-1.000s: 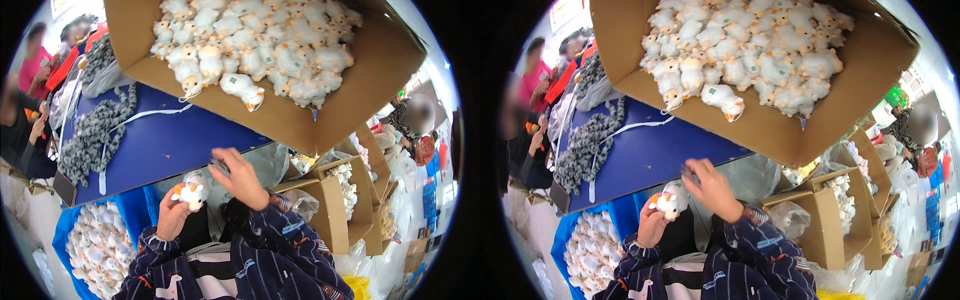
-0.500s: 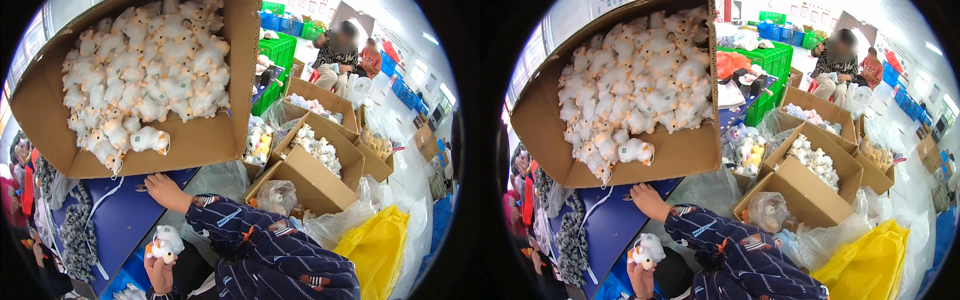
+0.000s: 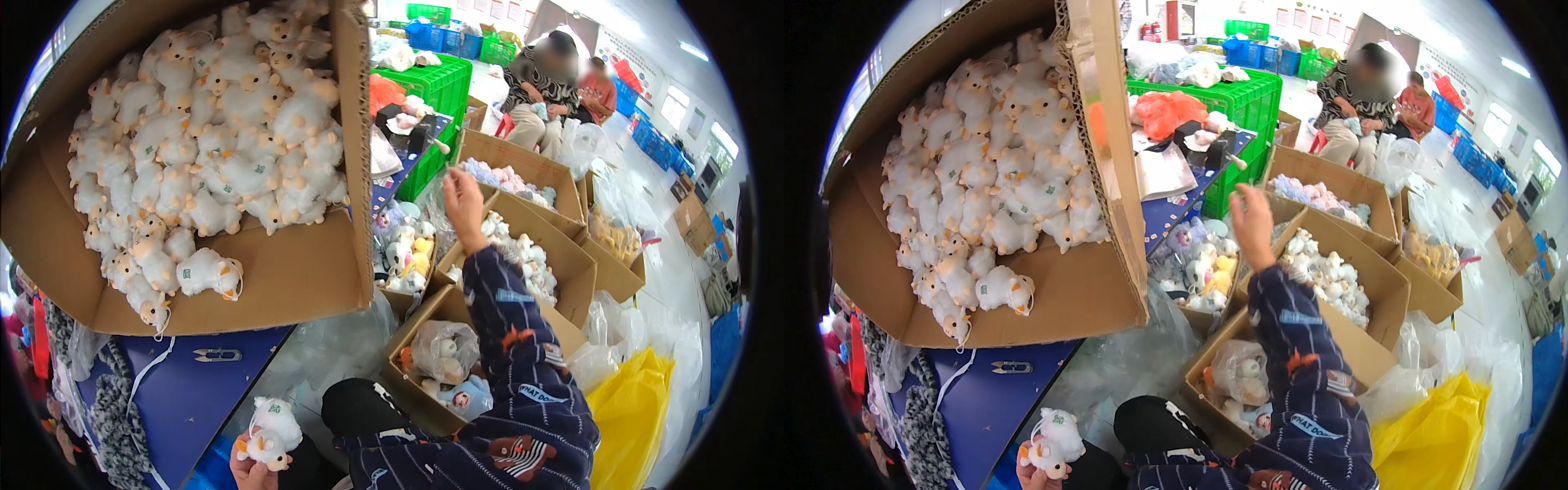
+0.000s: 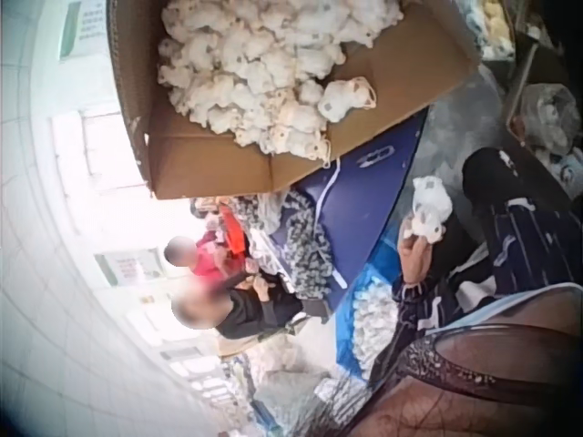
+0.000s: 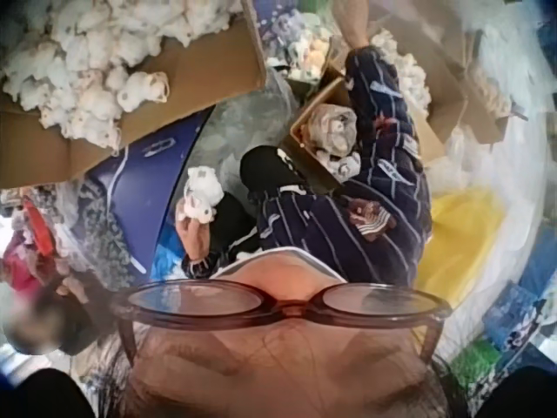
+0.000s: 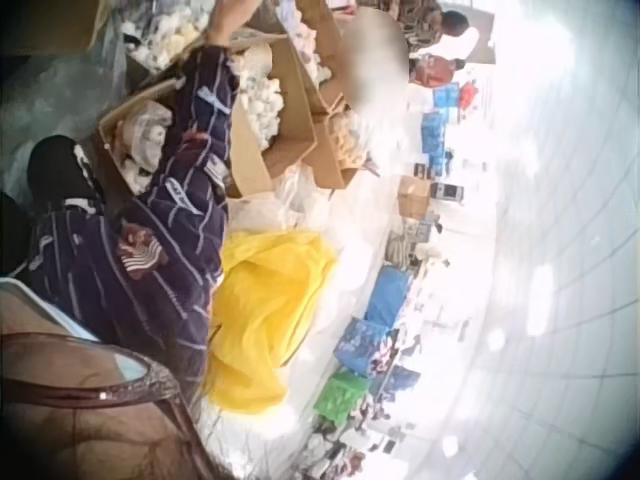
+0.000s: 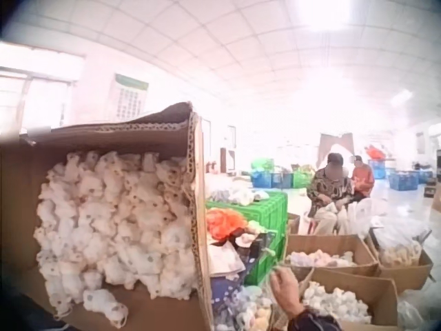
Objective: The person sits on the floor and repeatedly picks up small white plush toys from a nearby box. Using small scissors, the person trims loose threads or fibers from the toys' faces and bodies, then places the finished items back into the box.
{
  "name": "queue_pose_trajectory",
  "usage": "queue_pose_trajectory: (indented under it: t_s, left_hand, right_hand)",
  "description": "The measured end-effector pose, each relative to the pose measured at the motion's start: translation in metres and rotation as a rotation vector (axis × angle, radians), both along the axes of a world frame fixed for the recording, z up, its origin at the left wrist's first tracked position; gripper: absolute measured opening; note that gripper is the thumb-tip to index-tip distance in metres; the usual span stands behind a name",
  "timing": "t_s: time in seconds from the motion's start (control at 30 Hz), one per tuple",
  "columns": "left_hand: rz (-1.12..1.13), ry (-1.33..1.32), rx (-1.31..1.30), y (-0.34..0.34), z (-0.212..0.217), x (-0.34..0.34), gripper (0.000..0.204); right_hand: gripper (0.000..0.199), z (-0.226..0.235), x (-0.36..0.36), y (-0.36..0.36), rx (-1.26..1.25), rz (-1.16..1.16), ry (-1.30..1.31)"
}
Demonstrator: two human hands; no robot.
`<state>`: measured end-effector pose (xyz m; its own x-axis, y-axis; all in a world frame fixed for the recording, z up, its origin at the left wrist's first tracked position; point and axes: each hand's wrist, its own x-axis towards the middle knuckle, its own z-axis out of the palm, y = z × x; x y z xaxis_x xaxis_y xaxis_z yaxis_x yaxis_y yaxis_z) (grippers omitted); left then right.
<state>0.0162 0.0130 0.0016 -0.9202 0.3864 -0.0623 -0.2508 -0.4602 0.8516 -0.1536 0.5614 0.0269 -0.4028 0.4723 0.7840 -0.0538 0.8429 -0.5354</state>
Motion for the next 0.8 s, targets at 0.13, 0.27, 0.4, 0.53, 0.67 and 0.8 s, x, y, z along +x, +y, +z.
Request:
queue_pose_trajectory:
  t_s: [0.13, 0.27, 0.4, 0.53, 0.67, 0.8]
  left_hand:
    - [0.048, -0.014, -0.029, -0.003, -0.007, 0.0, 0.055]
    - [0.1, -0.052, -0.106, -0.003, -0.003, 0.0, 0.06]
    - [0.163, -0.144, -0.059, 0.018, 0.004, -0.02, 0.055]
    - [0.217, -0.187, -0.062, 0.018, 0.009, -0.02, 0.058]
    - [0.228, -0.172, -0.011, 0.021, 0.002, -0.023, 0.055]
    - [0.324, -0.212, 0.084, 0.028, 0.002, -0.031, 0.05]
  right_hand:
    - [0.035, -0.007, -0.074, 0.084, 0.306, -0.197, -0.167]
    - [0.044, -0.036, -0.141, 0.135, 0.243, -0.249, -0.341]
    - [0.03, -0.048, -0.146, 0.232, 0.281, -0.1, -0.495]
    - [0.047, -0.051, -0.163, 0.198, 0.456, -0.115, -0.444]
    - [0.035, -0.023, -0.131, 0.211, 0.469, 0.021, -0.659]
    - [0.023, -0.051, -0.036, 0.241, 0.403, 0.122, -0.522]
